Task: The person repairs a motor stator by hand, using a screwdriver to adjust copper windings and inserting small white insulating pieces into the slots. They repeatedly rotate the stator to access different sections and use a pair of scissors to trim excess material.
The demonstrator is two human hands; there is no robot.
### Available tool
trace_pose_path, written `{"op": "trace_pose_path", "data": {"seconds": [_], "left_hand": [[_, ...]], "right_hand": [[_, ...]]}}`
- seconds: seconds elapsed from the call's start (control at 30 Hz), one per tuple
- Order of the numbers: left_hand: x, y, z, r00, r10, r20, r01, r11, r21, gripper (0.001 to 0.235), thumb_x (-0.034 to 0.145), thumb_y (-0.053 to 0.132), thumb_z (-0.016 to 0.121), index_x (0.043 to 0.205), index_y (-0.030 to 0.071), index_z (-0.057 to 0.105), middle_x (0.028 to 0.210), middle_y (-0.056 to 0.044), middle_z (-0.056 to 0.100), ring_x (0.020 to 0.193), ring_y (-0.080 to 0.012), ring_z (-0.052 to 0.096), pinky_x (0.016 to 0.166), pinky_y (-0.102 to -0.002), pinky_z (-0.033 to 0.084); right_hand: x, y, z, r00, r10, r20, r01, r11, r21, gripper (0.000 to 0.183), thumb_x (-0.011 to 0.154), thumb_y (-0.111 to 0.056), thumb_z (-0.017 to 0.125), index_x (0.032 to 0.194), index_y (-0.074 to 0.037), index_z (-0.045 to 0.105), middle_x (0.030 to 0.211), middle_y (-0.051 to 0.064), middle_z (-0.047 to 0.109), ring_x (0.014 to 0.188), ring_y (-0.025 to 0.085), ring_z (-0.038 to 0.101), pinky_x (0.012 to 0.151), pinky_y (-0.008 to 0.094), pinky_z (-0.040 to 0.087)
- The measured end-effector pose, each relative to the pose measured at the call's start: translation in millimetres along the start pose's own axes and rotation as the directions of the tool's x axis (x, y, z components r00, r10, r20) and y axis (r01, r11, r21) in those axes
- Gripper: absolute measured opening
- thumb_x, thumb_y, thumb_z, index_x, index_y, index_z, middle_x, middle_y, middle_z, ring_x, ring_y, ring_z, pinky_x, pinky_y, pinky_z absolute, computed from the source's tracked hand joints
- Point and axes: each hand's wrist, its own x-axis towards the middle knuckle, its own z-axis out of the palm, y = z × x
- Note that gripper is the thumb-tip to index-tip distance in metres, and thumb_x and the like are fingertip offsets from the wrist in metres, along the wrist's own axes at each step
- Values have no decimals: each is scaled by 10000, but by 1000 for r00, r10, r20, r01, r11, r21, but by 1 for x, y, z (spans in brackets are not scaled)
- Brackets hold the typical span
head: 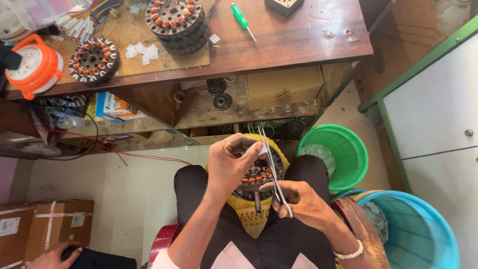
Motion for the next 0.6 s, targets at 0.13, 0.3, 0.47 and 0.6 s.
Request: {"op": "trace_pose_path", "data": {"seconds": [0.13, 0.3, 0.47, 0.6], "left_hand": [[2, -2, 1, 1000, 8, 29, -8, 999, -32, 128, 937, 100, 739, 977, -20, 761, 803, -24, 771, 717, -25, 695, 607, -179, 542], [3, -2, 1, 1000, 10, 22, -9, 999, -36, 131, 937, 101, 735, 992, -11, 774, 803, -21, 774, 711, -20, 694, 594, -172, 529], [3, -1, 2, 1000, -4, 14, 4, 1000, -5, 126, 930, 112, 741, 969, -3, 777, 791, -13, 778, 709, -14, 705, 572, -175, 531], [6, -3, -1, 1000, -7, 2, 6, 998, 61, 131, 924, 123, 749, 949, -2, 776, 755, -17, 775, 665, -20, 691, 552, -177, 519]], "right_hand": [[-1, 2, -1, 1000, -16, 2, 16, 1000, -19, 607, 726, -37, 820, 1319, 7, 696, 762, -14, 623, 669, 52, 560, 596, 212, 455], [0, -2, -1, 1000, 19, -11, -19, 1000, -7, 616, 701, -8, 804, 1307, 8, 697, 747, -11, 611, 651, 63, 557, 579, 218, 442], [-1, -4, -1, 1000, 11, -17, -12, 999, -44, 627, 686, 0, 770, 1309, 14, 699, 743, -16, 590, 671, 60, 553, 592, 220, 446], [1, -2, 1, 1000, 11, -26, -12, 999, -36, 601, 684, -61, 779, 1277, 15, 714, 741, -24, 578, 677, 56, 533, 592, 219, 426]]}}
